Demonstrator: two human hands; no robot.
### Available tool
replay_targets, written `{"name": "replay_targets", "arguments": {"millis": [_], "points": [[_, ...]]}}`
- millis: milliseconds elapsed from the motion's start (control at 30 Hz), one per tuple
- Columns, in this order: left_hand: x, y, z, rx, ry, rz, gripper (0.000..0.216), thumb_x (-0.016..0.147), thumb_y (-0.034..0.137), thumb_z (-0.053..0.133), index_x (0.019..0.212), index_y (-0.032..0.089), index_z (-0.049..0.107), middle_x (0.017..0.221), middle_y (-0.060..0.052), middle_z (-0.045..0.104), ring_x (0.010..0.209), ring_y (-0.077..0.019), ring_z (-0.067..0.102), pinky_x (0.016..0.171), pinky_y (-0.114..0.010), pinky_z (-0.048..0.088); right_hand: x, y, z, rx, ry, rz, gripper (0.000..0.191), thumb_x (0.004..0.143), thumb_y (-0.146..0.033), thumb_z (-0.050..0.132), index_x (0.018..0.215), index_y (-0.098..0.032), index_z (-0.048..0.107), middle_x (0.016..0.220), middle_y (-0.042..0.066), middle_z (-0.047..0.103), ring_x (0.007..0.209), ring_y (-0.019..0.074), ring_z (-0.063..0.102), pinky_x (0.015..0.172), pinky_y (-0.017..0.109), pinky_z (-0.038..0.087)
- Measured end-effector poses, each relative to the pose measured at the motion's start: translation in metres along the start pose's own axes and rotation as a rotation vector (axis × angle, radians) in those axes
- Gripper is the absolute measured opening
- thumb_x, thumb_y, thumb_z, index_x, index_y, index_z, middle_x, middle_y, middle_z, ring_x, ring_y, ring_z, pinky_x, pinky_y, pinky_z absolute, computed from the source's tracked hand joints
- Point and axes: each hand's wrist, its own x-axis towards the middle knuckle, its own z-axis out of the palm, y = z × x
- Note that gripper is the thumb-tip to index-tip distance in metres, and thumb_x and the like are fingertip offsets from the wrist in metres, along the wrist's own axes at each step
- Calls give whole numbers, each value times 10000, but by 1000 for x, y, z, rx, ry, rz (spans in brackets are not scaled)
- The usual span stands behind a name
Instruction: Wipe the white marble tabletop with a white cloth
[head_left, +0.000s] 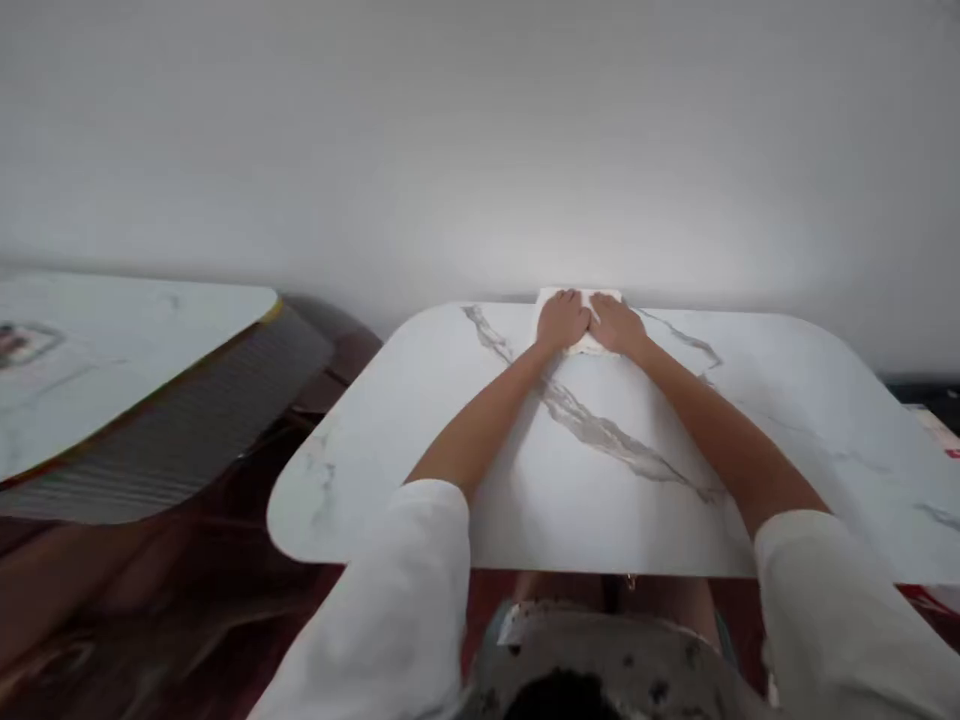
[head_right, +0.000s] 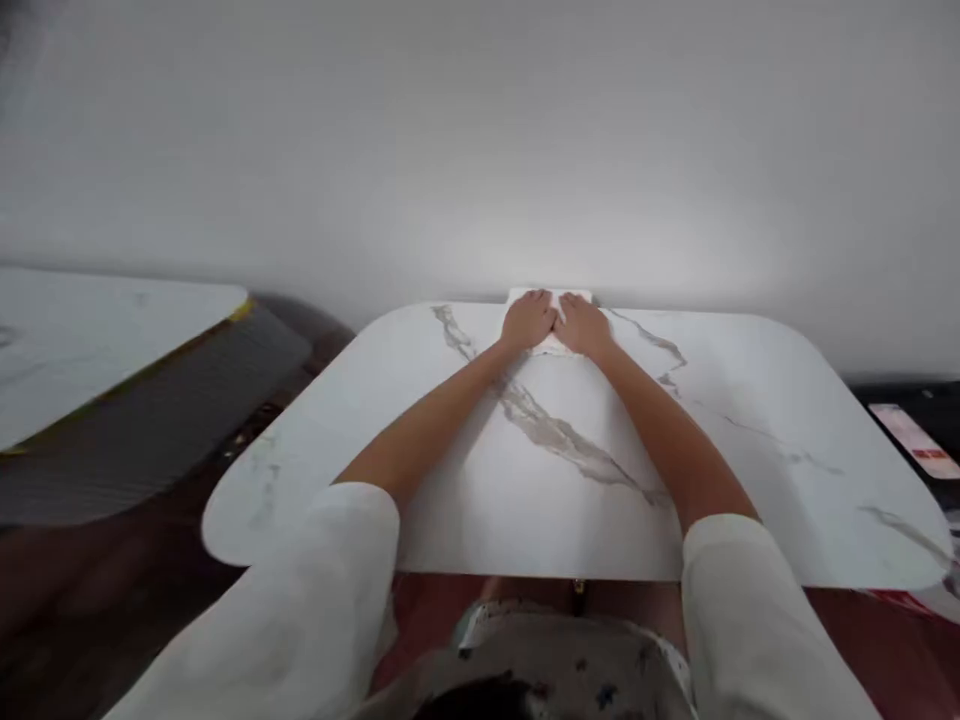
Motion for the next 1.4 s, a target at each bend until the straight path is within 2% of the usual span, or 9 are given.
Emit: {"name": "replay_targets", "arguments": {"millis": [133,267,467,633,833,1033,1200,1300,1400], "points": [[27,11,20,-4,68,-35,296,912,223,305,1072,119,532,1145,-148,562,1109,-260,466,950,-377,336,12,36,14,17,-14,-8,483,932,-309,306,1317,-49,437,1364,156,480,1264,242,416,1052,359,312],[38,33,31,-46,114,-22,301,905,228,322,1073,109,541,1142,-145,575,1116,-255,476,967,-368,335,1,61,16,-3,-5,17,498,926,-315,286,1333,-60,417,1381,156,461,1285,246,391,1056,391,311],[26,54,36,-105,110,84,412,903,250,313,1242,74,467,1327,-156,487,1249,-258,397,1038,-383,287,-38,57,4,-101,9,96,527,913,-266,278,1339,21,395,1416,203,398,1311,294,345,1071,405,280],[-15,58,29,-114,91,151,458,906,264,302,1296,61,428,1379,-161,443,1294,-255,363,1063,-387,273,-80,24,-8,-141,23,109,536,919,-277,244,1342,20,389,1417,202,396,1307,307,344,1049,427,298],[-96,60,4,-93,67,187,459,902,253,286,1288,58,439,1375,-155,452,1295,-242,375,1074,-381,278,-135,-38,-30,-118,-36,123,547,903,-268,276,1349,34,374,1422,203,389,1305,327,343,1046,436,297],[-178,72,-26,-108,-45,68,533,900,289,266,1369,51,350,1450,-143,354,1355,-239,285,1115,-397,223,-191,-92,-55,-61,-73,74,553,902,-271,282,1356,32,371,1432,197,376,1323,317,323,1063,431,287],[-214,110,-42,-183,-144,-72,568,875,299,328,1392,64,322,1491,-121,281,1386,-252,215,1132,-389,198,-236,-89,-72,-32,-54,3,546,903,-293,297,1350,2,400,1424,179,396,1322,295,342,1068,423,301],[-211,134,-43,-252,-159,-91,579,845,285,375,1382,72,335,1486,-114,297,1382,-243,227,1133,-366,207,-253,-69,-79,-34,-35,-7,545,900,-308,306,1345,-13,414,1417,172,409,1314,287,361,1064,417,318],[-191,149,-36,-293,-144,-52,570,832,275,388,1359,60,358,1474,-120,317,1374,-250,241,1131,-360,214,-254,-45,-82,-40,-63,43,550,901,-331,310,1351,-32,411,1420,163,407,1317,281,360,1064,424,326]]}}
